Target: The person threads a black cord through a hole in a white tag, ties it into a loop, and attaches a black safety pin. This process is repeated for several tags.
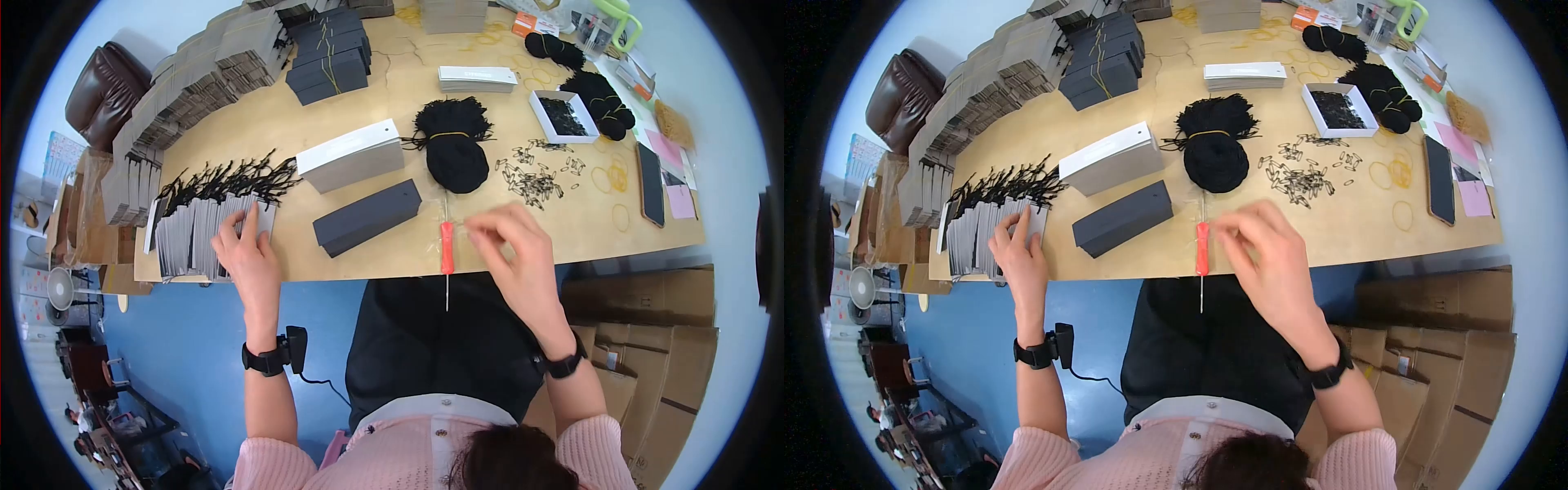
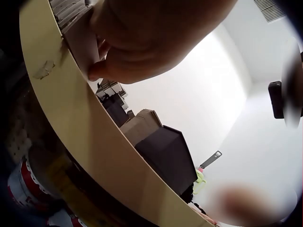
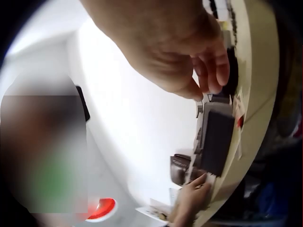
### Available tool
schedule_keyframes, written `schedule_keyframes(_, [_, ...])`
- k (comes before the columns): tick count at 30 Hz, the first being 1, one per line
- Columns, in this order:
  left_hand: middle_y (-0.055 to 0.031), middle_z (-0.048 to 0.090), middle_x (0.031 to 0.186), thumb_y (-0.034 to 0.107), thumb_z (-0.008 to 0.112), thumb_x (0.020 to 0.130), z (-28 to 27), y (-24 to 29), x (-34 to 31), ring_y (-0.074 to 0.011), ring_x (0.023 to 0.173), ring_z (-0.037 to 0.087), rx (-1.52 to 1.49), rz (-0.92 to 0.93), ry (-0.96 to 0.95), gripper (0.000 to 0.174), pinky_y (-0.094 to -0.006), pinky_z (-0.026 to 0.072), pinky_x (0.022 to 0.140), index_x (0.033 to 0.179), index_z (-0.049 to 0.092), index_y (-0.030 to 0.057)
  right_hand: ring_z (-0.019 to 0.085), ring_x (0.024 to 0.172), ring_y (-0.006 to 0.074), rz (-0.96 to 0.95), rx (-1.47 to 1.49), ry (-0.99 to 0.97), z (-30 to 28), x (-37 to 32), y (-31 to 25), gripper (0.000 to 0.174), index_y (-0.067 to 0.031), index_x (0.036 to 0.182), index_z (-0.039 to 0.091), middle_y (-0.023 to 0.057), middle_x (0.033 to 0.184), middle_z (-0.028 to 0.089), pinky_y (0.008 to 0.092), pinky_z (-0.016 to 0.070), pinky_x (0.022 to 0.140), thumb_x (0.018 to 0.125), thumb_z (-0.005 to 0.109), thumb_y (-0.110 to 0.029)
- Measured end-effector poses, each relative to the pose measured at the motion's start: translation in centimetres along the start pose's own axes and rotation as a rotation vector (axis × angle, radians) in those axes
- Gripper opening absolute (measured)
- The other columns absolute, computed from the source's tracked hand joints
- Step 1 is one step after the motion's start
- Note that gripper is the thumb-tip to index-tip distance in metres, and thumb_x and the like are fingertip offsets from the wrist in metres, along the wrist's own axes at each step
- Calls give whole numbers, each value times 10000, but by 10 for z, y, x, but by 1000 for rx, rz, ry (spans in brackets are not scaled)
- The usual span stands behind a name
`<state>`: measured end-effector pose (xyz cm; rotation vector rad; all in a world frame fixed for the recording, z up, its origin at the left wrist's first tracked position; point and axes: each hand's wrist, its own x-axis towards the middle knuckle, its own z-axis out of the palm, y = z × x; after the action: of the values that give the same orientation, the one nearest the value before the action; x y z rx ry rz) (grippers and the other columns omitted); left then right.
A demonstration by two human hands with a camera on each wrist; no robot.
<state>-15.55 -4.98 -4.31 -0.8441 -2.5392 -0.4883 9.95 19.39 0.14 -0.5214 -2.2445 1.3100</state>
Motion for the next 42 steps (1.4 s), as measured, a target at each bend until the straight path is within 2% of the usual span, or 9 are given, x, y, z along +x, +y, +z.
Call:
schedule_keyframes(2, [-133, 543, 1278, 1, 667, 854, -1, 2, 1, -334, 1110, 474, 54, -2, -14, 461, -445, 406, 966, 1306, 652, 90, 632, 799, 225, -275, -434, 291, 11, 21, 21, 122, -54, 959, 692, 71, 882, 592, 341, 506, 657, 840, 715, -36])
schedule_keyframes(9, [-143, 597, 1273, 7, 650, 884, -50, 50, -18, -345, 1178, 523, -159, 86, 228, 369, -441, 402, 1014, 1251, 662, 45, 608, 783, 266, -413, -670, 370, 16, 57, 39, 130, -52, 869, 644, 73, 840, 553, 378, 503, 646, 774, 727, -22])
schedule_keyframes(13, [-136, 678, 1069, -100, 652, 791, -69, 99, -60, -330, 1001, 655, -665, 228, -117, 361, -396, 534, 852, 1124, 703, 29, 612, 801, 273, -393, -641, 362, 14, 51, 37, 125, -59, 870, 638, 76, 845, 552, 377, 510, 663, 779, 719, -30])
schedule_keyframes(15, [-128, 670, 1071, -146, 632, 799, -61, 124, -68, -229, 851, 683, -835, 301, -201, 333, -296, 558, 708, 1077, 714, 17, 612, 799, 275, -426, -631, 375, 13, 57, 41, 127, -60, 869, 635, 77, 848, 552, 378, 510, 664, 777, 718, -30])
schedule_keyframes(19, [-120, 669, 1040, -153, 638, 795, -55, 147, -74, -215, 850, 677, -943, 372, -352, 319, -288, 557, 708, 1062, 716, 3, 615, 767, 272, -430, -673, 359, 10, 62, 44, 139, -62, 863, 624, 75, 854, 559, 376, 505, 642, 779, 727, -20])
schedule_keyframes(21, [-117, 656, 1031, -113, 651, 802, -51, 151, -76, -261, 823, 669, -1020, 324, -414, 316, -311, 550, 688, 1085, 705, 16, 617, 734, 268, -415, -660, 360, 9, 60, 41, 143, -61, 868, 629, 72, 860, 568, 370, 498, 618, 784, 731, -6])
schedule_keyframes(29, [-104, 677, 1051, -74, 579, 934, -47, 171, -61, -181, 882, 686, -1172, 142, -594, 253, -272, 545, 759, 1145, 694, 6, 604, 776, 273, -413, -634, 350, 5, 41, 36, 160, -62, 873, 603, 80, 829, 532, 384, 508, 652, 783, 732, -28])
schedule_keyframes(34, [-143, 673, 1184, 156, 514, 1056, -33, 181, -55, -228, 1081, 668, -1587, -304, -904, 362, -334, 519, 945, 1348, 549, -55, 597, 785, 280, -497, -619, 353, -3, 29, 23, 161, -49, 898, 621, 84, 858, 555, 393, 498, 657, 782, 730, -26])
schedule_keyframes(42, [-133, 665, 1165, 327, 492, 1068, -9, 189, -30, -226, 1071, 650, -1958, -756, -1204, 454, -364, 507, 972, 1317, 538, -50, 584, 760, 276, -556, -576, 165, -3, -42, -11, 178, -34, 923, 630, 95, 889, 576, 375, 464, 642, 762, 703, -65])
